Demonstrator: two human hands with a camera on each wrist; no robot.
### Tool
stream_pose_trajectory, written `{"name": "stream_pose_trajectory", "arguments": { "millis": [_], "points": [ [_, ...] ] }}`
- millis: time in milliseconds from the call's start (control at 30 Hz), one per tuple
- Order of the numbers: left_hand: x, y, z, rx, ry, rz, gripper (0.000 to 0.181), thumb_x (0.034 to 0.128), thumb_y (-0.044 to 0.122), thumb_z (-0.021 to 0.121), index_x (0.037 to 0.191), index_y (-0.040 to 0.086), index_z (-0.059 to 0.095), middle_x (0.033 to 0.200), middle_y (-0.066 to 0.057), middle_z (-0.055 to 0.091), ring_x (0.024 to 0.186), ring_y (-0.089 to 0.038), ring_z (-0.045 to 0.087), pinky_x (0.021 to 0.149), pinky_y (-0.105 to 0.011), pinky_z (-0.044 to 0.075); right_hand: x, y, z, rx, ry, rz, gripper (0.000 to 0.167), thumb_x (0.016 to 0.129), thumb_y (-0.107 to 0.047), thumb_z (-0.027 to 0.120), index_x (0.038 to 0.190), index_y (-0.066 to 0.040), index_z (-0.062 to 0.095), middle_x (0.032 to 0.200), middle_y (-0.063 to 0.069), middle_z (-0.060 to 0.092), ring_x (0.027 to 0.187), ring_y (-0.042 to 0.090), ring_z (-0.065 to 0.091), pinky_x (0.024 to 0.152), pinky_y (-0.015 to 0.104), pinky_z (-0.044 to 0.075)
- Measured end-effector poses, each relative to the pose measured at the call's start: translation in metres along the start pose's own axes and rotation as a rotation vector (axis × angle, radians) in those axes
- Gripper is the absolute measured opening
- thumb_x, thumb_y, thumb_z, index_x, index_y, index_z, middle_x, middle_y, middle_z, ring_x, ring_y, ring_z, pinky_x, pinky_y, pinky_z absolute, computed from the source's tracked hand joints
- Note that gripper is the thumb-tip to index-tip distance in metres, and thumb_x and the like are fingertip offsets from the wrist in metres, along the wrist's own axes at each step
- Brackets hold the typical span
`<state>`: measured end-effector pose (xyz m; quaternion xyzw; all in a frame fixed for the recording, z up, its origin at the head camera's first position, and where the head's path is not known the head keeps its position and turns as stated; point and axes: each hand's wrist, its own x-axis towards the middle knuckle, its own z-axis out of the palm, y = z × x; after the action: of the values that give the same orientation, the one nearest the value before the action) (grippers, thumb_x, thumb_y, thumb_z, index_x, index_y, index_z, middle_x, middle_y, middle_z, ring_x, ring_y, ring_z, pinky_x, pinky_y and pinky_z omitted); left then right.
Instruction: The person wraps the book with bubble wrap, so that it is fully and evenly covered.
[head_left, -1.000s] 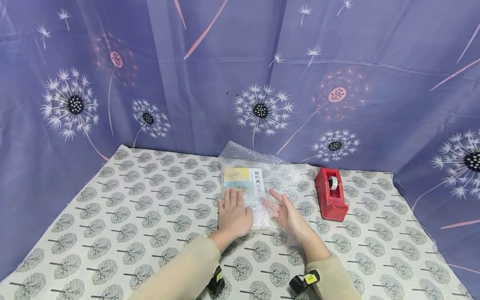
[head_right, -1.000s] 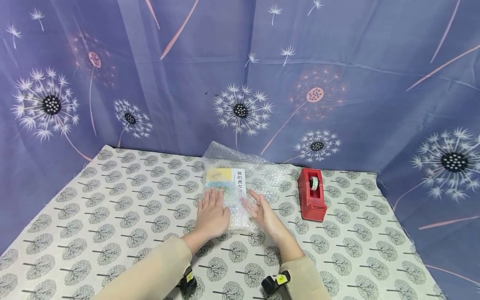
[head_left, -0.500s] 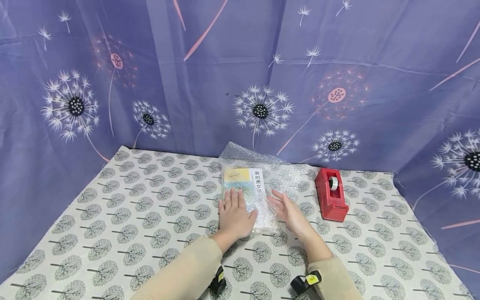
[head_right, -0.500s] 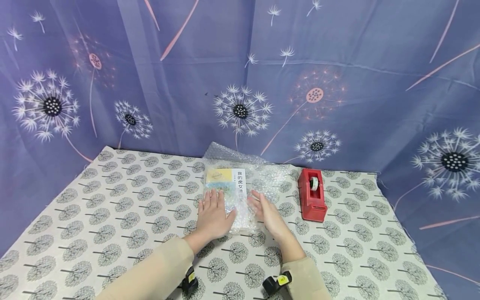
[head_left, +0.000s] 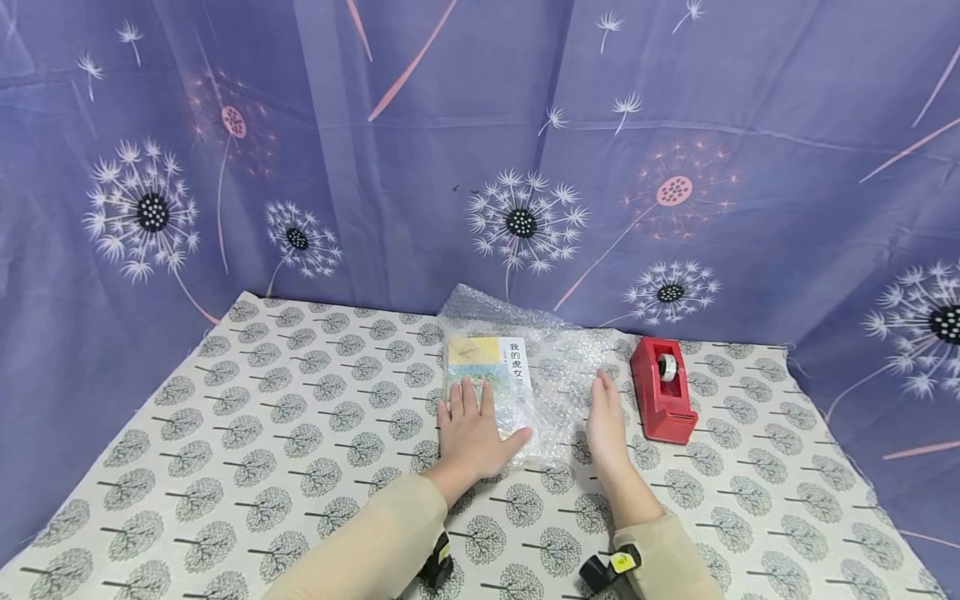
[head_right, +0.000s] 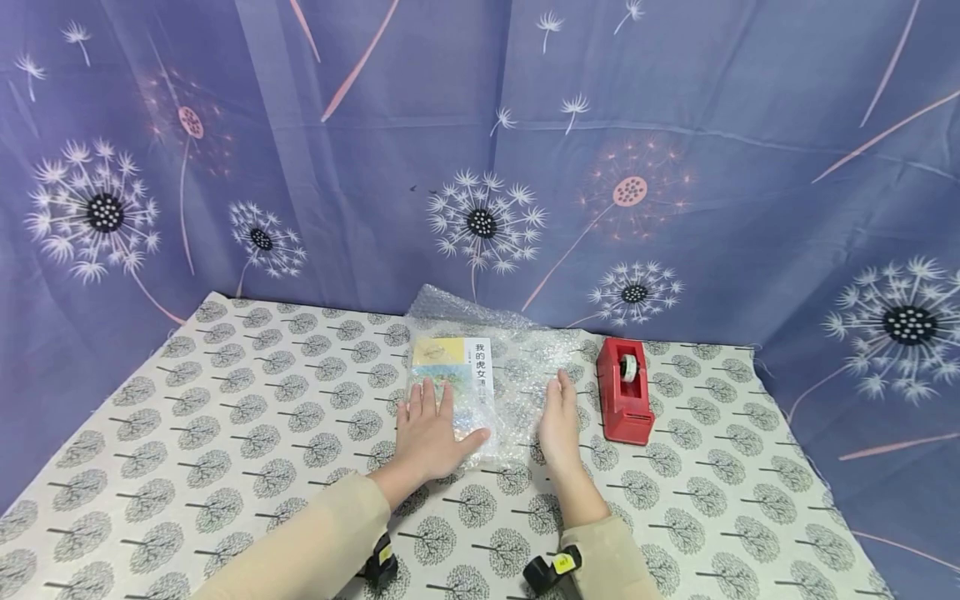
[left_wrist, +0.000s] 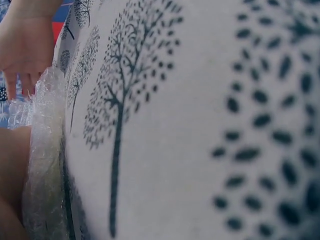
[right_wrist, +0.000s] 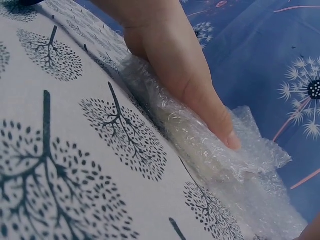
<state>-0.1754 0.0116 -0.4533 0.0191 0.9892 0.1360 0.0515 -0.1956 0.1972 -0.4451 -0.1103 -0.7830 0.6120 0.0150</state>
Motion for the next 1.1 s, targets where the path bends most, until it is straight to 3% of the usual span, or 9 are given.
{"name": "stream_pose_trajectory", "arguments": {
  "millis": [233, 400, 533, 667, 733, 833, 933, 1000, 1100],
  "points": [
    [-0.0005, 0.0005, 0.0003, 0.013, 0.002, 0.004, 0.101, 0.0813, 0.081, 0.027, 0.153, 0.013, 0.008, 0.158, -0.019, -0.004, 0.146, -0.039, -0.003, 0.119, -0.054, 0.002, 0.0003, 0.0011, -0.001, 0.47, 0.018, 0.118, 0.061, 0.103, -0.042, 0.018, 0.152, -0.019, -0.01, 0.16, 0.002, -0.011, 0.148, 0.026, 0.003, 0.122, 0.037, 0.009],
    [0.0002, 0.0008, 0.0004, 0.016, 0.001, 0.009, 0.101, 0.0812, 0.081, 0.028, 0.153, 0.012, 0.009, 0.157, -0.019, -0.004, 0.146, -0.038, -0.003, 0.118, -0.055, 0.002, 0.0008, 0.0005, -0.0025, 0.59, 0.026, 0.168, 0.063, 0.102, -0.044, 0.02, 0.151, -0.022, -0.013, 0.16, 0.003, -0.012, 0.147, 0.026, 0.008, 0.121, 0.035, 0.014],
    [0.0006, 0.001, -0.0002, 0.014, -0.002, 0.01, 0.101, 0.0809, 0.081, 0.029, 0.153, 0.012, 0.01, 0.157, -0.02, -0.003, 0.146, -0.039, -0.002, 0.118, -0.056, 0.003, 0.0015, 0.0009, -0.0039, 0.628, 0.015, 0.17, 0.064, 0.103, -0.038, 0.023, 0.151, -0.019, -0.014, 0.16, 0.011, -0.008, 0.143, 0.029, 0.016, 0.118, 0.037, 0.023],
    [0.0009, 0.0009, -0.0012, 0.016, -0.012, 0.008, 0.101, 0.081, 0.081, 0.03, 0.153, 0.012, 0.01, 0.158, -0.02, -0.002, 0.146, -0.038, -0.001, 0.118, -0.055, 0.004, 0.0021, 0.002, -0.0051, 0.607, -0.006, 0.183, 0.065, 0.103, -0.032, 0.029, 0.151, -0.013, -0.011, 0.152, 0.02, 0.019, 0.123, 0.022, 0.039, 0.099, 0.027, 0.041],
    [0.0009, 0.0008, -0.0018, 0.016, -0.014, 0.01, 0.101, 0.0812, 0.081, 0.03, 0.153, 0.012, 0.011, 0.158, -0.02, -0.001, 0.146, -0.039, 0.0, 0.118, -0.056, 0.004, 0.0026, 0.0026, -0.0057, 0.58, -0.019, 0.192, 0.066, 0.103, -0.03, 0.032, 0.151, -0.009, -0.008, 0.137, 0.014, 0.041, 0.105, 0.013, 0.046, 0.085, 0.02, 0.045],
    [0.0019, -0.0003, -0.002, 0.02, -0.016, 0.018, 0.1, 0.081, 0.081, 0.03, 0.153, 0.013, 0.013, 0.158, -0.02, 0.0, 0.146, -0.039, 0.002, 0.118, -0.056, 0.005, 0.0027, 0.0026, -0.0058, 0.512, -0.065, 0.195, 0.063, 0.103, -0.03, 0.034, 0.151, -0.005, 0.003, 0.115, -0.001, 0.056, 0.09, 0.007, 0.049, 0.075, 0.017, 0.044],
    [0.0036, -0.0018, -0.002, 0.029, -0.016, 0.033, 0.098, 0.0808, 0.081, 0.03, 0.153, 0.017, 0.014, 0.158, -0.021, 0.002, 0.146, -0.04, 0.004, 0.117, -0.058, 0.006, 0.0032, 0.0031, -0.0046, 0.438, -0.119, 0.179, 0.057, 0.103, -0.035, 0.032, 0.148, -0.003, 0.019, 0.12, 0.0, 0.063, 0.1, 0.009, 0.053, 0.085, 0.02, 0.042],
    [0.0047, -0.0027, -0.0031, 0.042, -0.02, 0.047, 0.096, 0.0807, 0.082, 0.029, 0.153, 0.021, 0.014, 0.158, -0.021, 0.003, 0.145, -0.04, 0.006, 0.117, -0.059, 0.008, 0.0033, 0.004, -0.0038, 0.427, -0.182, 0.154, 0.057, 0.103, -0.039, 0.027, 0.148, -0.004, 0.022, 0.137, 0.005, 0.054, 0.119, 0.017, 0.049, 0.102, 0.028, 0.038],
    [0.0063, -0.0038, -0.0053, 0.067, -0.023, 0.068, 0.093, 0.0805, 0.082, 0.029, 0.152, 0.024, 0.017, 0.157, -0.023, 0.007, 0.145, -0.042, 0.009, 0.116, -0.06, 0.012, 0.0037, 0.007, -0.0024, 0.465, -0.285, 0.113, 0.06, 0.103, -0.045, 0.017, 0.151, -0.008, 0.017, 0.155, 0.013, 0.026, 0.139, 0.026, 0.031, 0.117, 0.039, 0.022]
  ]
}}
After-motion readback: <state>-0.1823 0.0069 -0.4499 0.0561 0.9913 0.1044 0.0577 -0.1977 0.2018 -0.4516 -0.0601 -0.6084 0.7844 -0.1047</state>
